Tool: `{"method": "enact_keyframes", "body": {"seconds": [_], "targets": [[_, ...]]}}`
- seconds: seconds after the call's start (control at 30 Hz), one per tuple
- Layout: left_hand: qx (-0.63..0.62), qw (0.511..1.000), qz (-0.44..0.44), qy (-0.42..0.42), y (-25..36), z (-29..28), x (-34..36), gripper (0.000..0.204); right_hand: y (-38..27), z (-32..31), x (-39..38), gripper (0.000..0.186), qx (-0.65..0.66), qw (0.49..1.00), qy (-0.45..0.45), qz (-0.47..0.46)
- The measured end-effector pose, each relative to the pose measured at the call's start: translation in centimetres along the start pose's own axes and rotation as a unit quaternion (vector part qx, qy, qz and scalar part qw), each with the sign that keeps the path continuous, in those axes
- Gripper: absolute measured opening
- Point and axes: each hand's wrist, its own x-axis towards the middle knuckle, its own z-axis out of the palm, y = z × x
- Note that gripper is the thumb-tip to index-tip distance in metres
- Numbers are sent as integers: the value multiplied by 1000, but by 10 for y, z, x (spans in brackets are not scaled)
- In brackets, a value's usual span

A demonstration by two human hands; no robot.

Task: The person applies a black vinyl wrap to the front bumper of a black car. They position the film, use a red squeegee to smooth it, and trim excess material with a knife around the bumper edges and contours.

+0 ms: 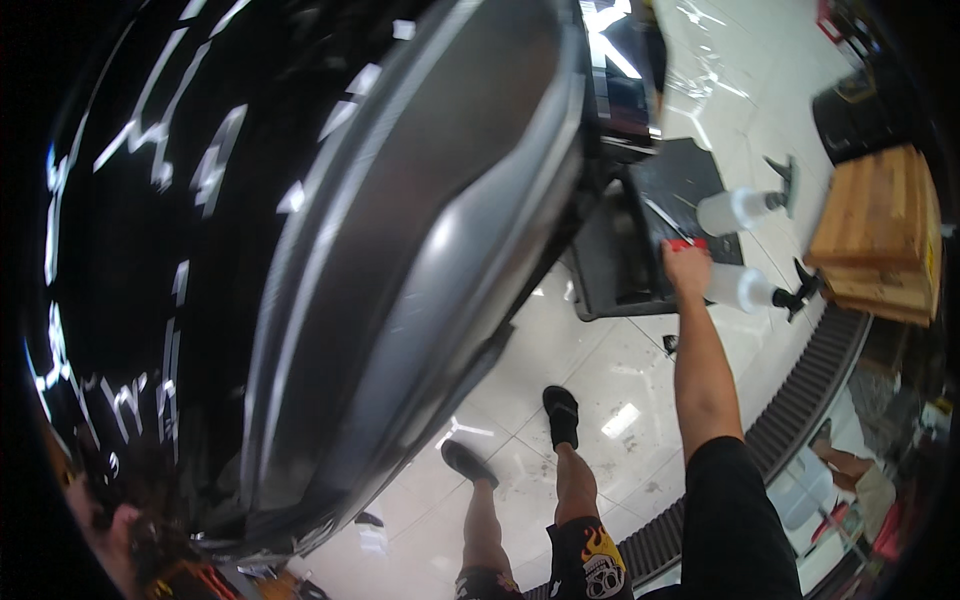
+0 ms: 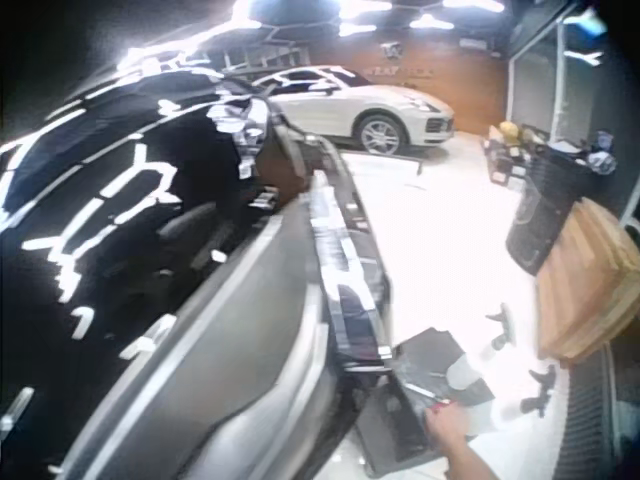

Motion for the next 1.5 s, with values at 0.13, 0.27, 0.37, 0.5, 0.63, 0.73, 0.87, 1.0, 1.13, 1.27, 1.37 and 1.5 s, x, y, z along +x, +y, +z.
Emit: {"method": "enact_keyframes", "body": {"seconds": [0.13,0.27,0.37,0.5,0.63,0.73,0.87,1.0,1.13,1.27,1.37,1.5], "targets": [[110,990,90,20,30,5,3,59,9,38,-7,53,-85,983,2,-162],[10,997,80,2,103,23,72,58,65,47,36,23,-208,919,34,-334],[-65,986,151,-11,121,7,84,61,24,66,11,18,-78,976,-18,-204],[-121,981,150,9,115,15,72,57,10,70,25,20,-133,963,-4,-235],[-130,979,159,3,114,21,70,57,16,53,-2,16,-123,960,34,-249],[-136,973,185,23,113,20,77,56,27,36,4,18,-102,967,39,-232],[-142,974,177,21,114,26,74,53,54,-21,-40,22,80,961,-170,-204],[-137,976,169,27,113,-12,87,46,22,-253,-195,53,422,813,-364,-169],[-155,965,202,56,117,-21,88,41,-59,-319,-299,59,526,595,-561,-235],[-159,960,218,74,104,-19,84,41,-155,-408,-382,57,424,529,-603,-420],[-147,959,221,96,98,-6,80,41,-215,-477,-459,42,351,493,-603,-519],[-165,961,206,88,108,-3,84,37,-261,-471,-531,21,169,416,-672,-588]]}}
